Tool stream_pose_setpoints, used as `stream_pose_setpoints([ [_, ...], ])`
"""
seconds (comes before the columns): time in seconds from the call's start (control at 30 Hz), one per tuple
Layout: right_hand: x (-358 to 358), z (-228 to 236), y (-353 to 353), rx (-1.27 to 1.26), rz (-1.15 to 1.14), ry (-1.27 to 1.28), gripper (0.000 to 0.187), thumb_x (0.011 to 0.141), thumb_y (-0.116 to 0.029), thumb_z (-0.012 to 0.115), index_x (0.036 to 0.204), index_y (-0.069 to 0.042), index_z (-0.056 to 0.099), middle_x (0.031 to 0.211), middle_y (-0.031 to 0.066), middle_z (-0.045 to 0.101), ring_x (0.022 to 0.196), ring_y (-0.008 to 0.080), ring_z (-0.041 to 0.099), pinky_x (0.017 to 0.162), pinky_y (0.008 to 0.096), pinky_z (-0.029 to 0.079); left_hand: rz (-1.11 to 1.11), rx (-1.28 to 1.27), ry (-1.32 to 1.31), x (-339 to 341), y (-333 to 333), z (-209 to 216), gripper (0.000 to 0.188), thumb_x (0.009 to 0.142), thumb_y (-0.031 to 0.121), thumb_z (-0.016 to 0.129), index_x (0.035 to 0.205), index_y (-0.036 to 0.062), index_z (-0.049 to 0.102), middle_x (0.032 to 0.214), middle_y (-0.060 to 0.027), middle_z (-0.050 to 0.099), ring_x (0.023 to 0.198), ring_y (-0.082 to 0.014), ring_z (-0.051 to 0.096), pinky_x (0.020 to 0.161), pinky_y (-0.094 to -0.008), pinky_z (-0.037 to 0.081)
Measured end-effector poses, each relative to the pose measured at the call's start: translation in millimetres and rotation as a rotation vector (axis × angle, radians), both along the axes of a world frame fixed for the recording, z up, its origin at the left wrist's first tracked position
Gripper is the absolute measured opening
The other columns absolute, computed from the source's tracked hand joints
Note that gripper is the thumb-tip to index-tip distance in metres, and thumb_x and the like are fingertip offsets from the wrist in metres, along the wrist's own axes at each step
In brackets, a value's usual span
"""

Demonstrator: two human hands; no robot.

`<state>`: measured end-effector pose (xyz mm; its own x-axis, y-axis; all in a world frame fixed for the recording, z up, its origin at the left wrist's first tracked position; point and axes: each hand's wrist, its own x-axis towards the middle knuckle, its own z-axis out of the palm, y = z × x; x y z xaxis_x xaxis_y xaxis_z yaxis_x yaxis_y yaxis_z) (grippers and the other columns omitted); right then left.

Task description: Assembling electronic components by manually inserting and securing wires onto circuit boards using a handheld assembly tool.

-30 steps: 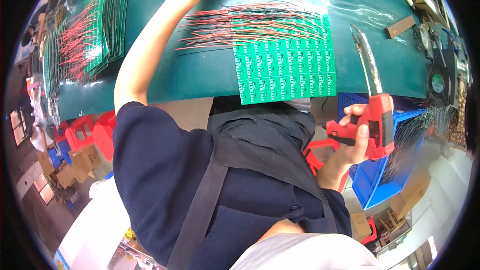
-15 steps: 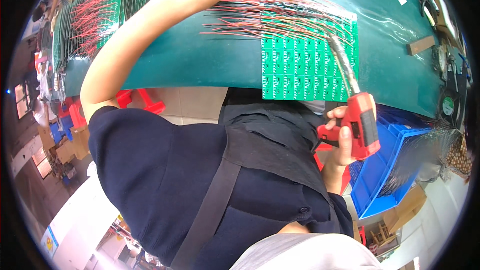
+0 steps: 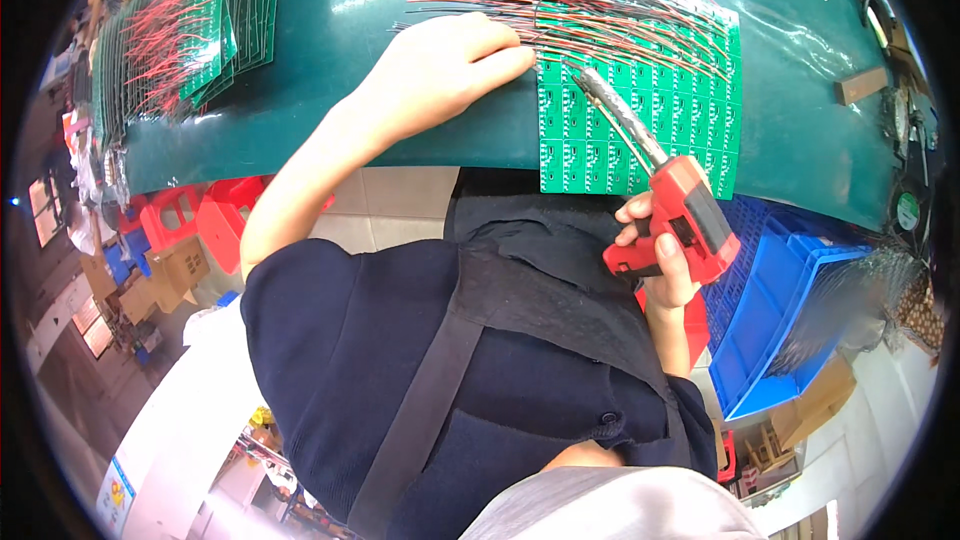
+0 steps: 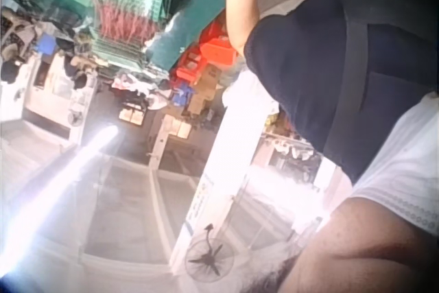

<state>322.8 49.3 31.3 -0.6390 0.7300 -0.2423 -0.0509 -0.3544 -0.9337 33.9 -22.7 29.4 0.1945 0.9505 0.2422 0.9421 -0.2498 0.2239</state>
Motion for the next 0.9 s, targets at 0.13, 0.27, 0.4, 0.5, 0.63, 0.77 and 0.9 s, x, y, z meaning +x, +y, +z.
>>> stream_pose_setpoints([
  [0.13, 9, -18, -2, -0.087, 0.120, 0.092, 0.050, 0.084, -0.023, 0.062, 0.123, 0.003, 0.043, 0.094, 0.0131, 0.059, 0.082, 0.0213, 0.062, 0.064, 0.0319, 0.055, 0.000, 0.140, -0.031, 1, -6, -20, 0.027, 0.073, 0.006, 0.064, 0.100, 0.0083, 0.064, 0.087, -0.0049, 0.063, 0.075, -0.0223, 0.062, 0.063, -0.0313, 0.052],
  [0.27, 5, -13, -7, -0.097, 0.139, 0.064, 0.039, 0.085, -0.023, 0.061, 0.113, 0.002, 0.052, 0.095, 0.0124, 0.059, 0.081, 0.0190, 0.062, 0.065, 0.0303, 0.054, -0.026, 0.154, -0.029, -1, -7, -24, 0.030, 0.072, 0.006, 0.066, 0.103, 0.0090, 0.066, 0.085, -0.0052, 0.063, 0.071, -0.0201, 0.062, 0.059, -0.0286, 0.051],
  [0.4, 5, -11, -9, -0.073, 0.155, 0.023, 0.037, 0.086, -0.023, 0.061, 0.112, 0.002, 0.053, 0.096, 0.0122, 0.060, 0.081, 0.0182, 0.062, 0.065, 0.0301, 0.054, -0.043, 0.170, -0.026, -2, -7, -24, 0.030, 0.073, 0.006, 0.066, 0.103, 0.0087, 0.066, 0.085, -0.0056, 0.063, 0.071, -0.0199, 0.062, 0.058, -0.0286, 0.051],
  [0.5, 4, -9, -9, -0.088, 0.148, 0.010, 0.036, 0.086, -0.021, 0.060, 0.112, 0.003, 0.054, 0.097, 0.0122, 0.060, 0.081, 0.0175, 0.062, 0.065, 0.0301, 0.054, -0.069, 0.177, -0.017, -4, -7, -26, 0.030, 0.073, 0.006, 0.066, 0.103, 0.0081, 0.066, 0.084, -0.0060, 0.063, 0.070, -0.0202, 0.062, 0.058, -0.0286, 0.051],
  [0.63, 3, -8, -9, -0.082, 0.144, -0.003, 0.034, 0.086, -0.018, 0.059, 0.113, 0.003, 0.054, 0.097, 0.0123, 0.061, 0.079, 0.0167, 0.063, 0.064, 0.0293, 0.055, -0.082, 0.194, -0.021, -5, -6, -27, 0.030, 0.073, 0.006, 0.066, 0.103, 0.0079, 0.066, 0.084, -0.0063, 0.063, 0.070, -0.0205, 0.062, 0.059, -0.0287, 0.052],
  [0.77, 5, -9, -4, -0.069, 0.202, -0.018, 0.038, 0.086, -0.017, 0.059, 0.117, 0.004, 0.051, 0.095, 0.0124, 0.061, 0.077, 0.0160, 0.063, 0.064, 0.0289, 0.055, -0.077, 0.188, -0.022, -5, -6, -27, 0.029, 0.074, 0.007, 0.065, 0.103, 0.0080, 0.066, 0.084, -0.0062, 0.063, 0.071, -0.0205, 0.063, 0.059, -0.0288, 0.052],
  [0.9, 5, -9, -8, -0.074, 0.153, 0.016, 0.044, 0.086, -0.019, 0.060, 0.120, 0.005, 0.047, 0.097, 0.0132, 0.060, 0.079, 0.0175, 0.063, 0.064, 0.0293, 0.055, -0.075, 0.176, -0.037, -5, -5, -26, 0.029, 0.074, 0.007, 0.065, 0.102, 0.0080, 0.066, 0.085, -0.0062, 0.063, 0.071, -0.0206, 0.063, 0.060, -0.0289, 0.052],
])
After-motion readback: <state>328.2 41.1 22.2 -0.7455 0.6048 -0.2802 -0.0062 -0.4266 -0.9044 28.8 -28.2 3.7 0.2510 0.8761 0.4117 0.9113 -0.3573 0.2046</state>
